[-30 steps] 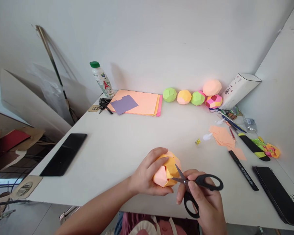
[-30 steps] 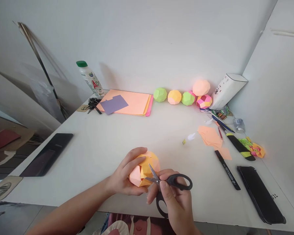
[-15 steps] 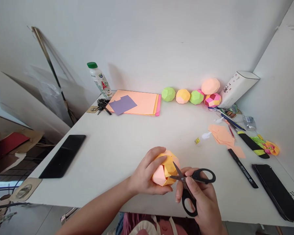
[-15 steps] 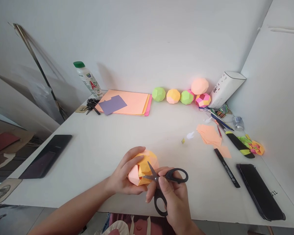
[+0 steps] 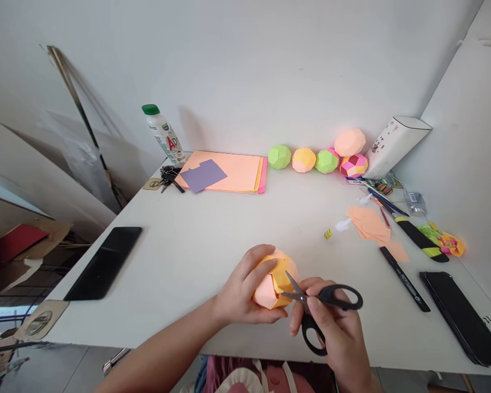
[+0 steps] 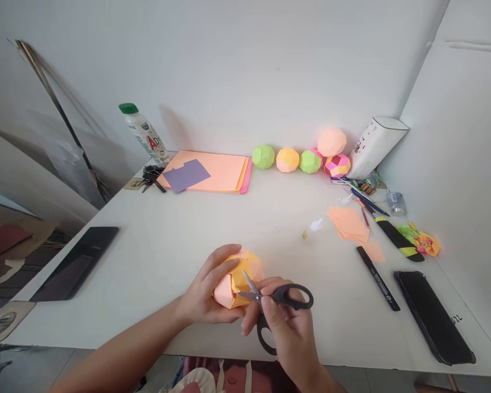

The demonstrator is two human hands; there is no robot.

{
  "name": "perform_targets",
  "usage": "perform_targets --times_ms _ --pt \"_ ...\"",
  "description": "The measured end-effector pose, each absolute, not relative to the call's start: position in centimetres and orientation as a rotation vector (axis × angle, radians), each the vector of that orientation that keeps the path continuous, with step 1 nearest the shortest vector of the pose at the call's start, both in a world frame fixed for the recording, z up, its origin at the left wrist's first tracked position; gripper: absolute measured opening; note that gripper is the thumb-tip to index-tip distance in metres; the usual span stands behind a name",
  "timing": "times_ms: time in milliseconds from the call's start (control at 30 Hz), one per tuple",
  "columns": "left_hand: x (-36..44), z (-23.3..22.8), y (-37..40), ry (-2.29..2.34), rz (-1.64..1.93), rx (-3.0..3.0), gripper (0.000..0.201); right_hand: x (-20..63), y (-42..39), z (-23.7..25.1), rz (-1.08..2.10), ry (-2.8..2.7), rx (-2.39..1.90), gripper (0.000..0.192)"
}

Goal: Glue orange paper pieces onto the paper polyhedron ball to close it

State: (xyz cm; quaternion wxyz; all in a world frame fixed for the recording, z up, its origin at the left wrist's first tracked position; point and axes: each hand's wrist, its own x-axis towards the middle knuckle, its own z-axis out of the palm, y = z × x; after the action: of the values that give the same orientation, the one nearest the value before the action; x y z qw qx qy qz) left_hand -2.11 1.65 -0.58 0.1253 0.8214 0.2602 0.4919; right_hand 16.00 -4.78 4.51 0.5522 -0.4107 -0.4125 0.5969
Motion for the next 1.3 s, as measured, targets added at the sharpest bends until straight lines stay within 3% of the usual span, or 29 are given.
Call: perform_targets --times_ms 333,667,1300 --pt "-2.0 -0.7 1.7 0.912 1.522 2.492 0.081 15.5 -5.1 3.6 1.235 -1.143 -0.878 0.008" --pt "-1.9 -0.6 1.7 0.89 1.492 2.44 0.077 17.2 -5.1 4.8 1.279 -1.125 -0.954 0.008" --pt "-1.7 -1.0 1.1 0.878 1.27 2.207 0.084 17.2 -4.0 2.3 0.558 -1.445 -0.92 0.024"
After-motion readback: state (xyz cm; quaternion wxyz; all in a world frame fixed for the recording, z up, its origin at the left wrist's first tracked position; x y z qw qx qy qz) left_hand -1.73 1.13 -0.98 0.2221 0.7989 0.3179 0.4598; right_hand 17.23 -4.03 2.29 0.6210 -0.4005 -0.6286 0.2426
